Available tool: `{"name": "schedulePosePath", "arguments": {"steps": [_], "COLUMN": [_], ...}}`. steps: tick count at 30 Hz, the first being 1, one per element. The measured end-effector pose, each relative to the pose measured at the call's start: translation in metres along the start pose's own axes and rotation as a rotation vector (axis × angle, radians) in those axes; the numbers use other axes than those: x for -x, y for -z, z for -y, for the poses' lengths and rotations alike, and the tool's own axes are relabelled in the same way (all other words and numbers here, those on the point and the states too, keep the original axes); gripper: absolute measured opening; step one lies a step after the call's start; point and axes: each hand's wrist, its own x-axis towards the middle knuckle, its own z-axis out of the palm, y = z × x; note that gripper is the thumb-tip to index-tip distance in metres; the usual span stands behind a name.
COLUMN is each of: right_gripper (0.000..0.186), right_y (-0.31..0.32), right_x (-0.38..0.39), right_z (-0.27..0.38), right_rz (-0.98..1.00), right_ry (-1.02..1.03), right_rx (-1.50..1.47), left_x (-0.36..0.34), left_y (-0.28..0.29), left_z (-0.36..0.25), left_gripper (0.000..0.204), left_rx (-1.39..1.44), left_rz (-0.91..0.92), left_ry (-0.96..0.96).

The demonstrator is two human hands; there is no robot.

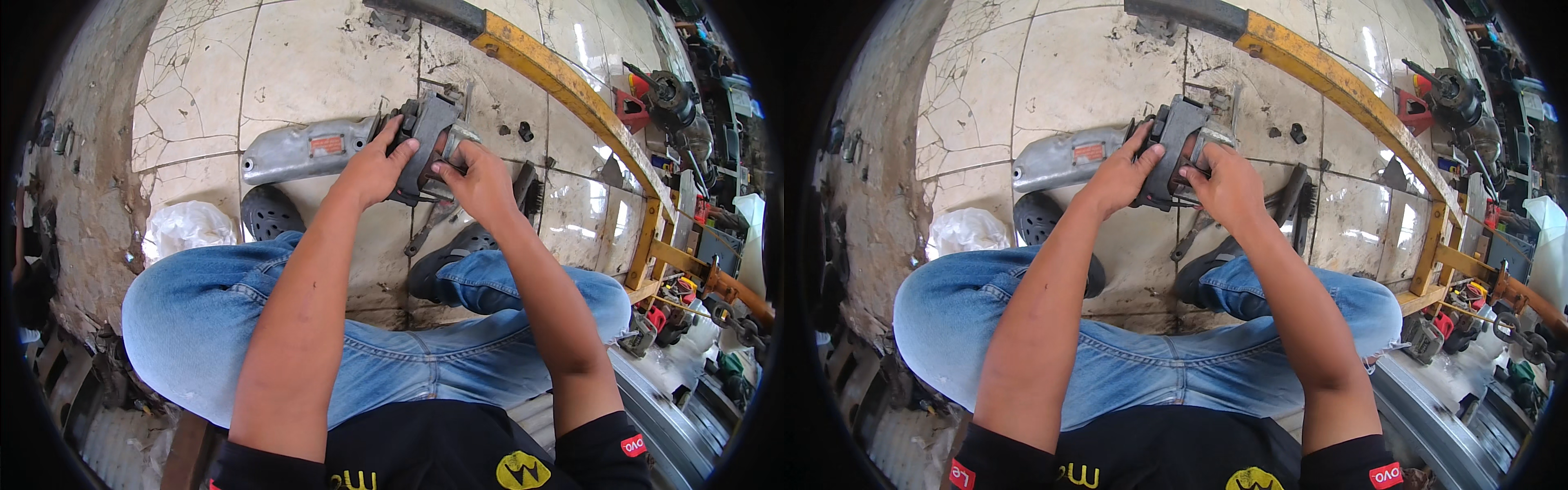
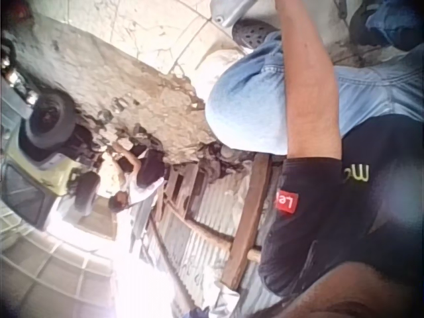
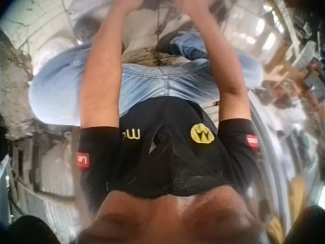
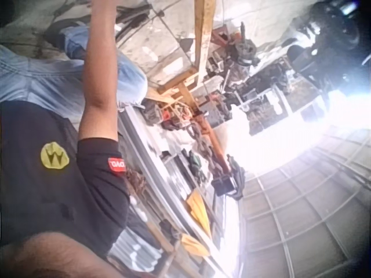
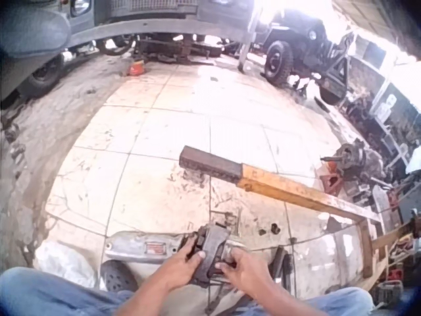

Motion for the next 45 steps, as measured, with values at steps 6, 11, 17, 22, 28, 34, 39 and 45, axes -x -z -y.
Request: {"name": "schedulePosePath", "arguments": {"steps": [6,11,17,22,28,34,39,45], "right_gripper": [0.033,0.030,0.025,0.022,0.020,0.018,0.017,0.017], "right_y": [-0.005,-0.002,-0.014,-0.015,-0.001,-0.012,-0.021,-0.017], "right_x": [0.002,0.008,0.023,0.025,0.036,0.035,0.032,0.025], "right_z": [-0.001,0.005,-0.003,-0.003,-0.011,-0.005,-0.004,-0.009], "right_rz": [-0.071,-0.074,-0.037,-0.073,-0.018,-0.103,-0.176,-0.182], "right_ry": [0.001,0.064,0.239,0.199,0.244,0.283,0.323,0.354], "right_rx": [-0.004,0.025,0.204,0.209,0.286,0.167,0.213,0.164], "left_x": [0.001,0.000,-0.001,-0.002,-0.003,-0.002,-0.005,-0.001], "left_y": [0.001,0.001,0.001,0.001,-0.002,-0.002,-0.002,-0.001], "left_z": [-0.003,-0.001,-0.001,-0.001,0.003,-0.001,0.008,0.002], "left_gripper": [0.071,0.072,0.071,0.071,0.071,0.071,0.072,0.071], "left_rx": [-0.011,-0.035,-0.038,0.005,-0.033,0.013,0.008,0.030], "left_rz": [0.012,0.002,0.005,0.007,-0.012,0.011,-0.020,0.000], "left_ry": [0.003,-0.011,0.008,0.019,0.022,0.031,-0.002,0.027]}}
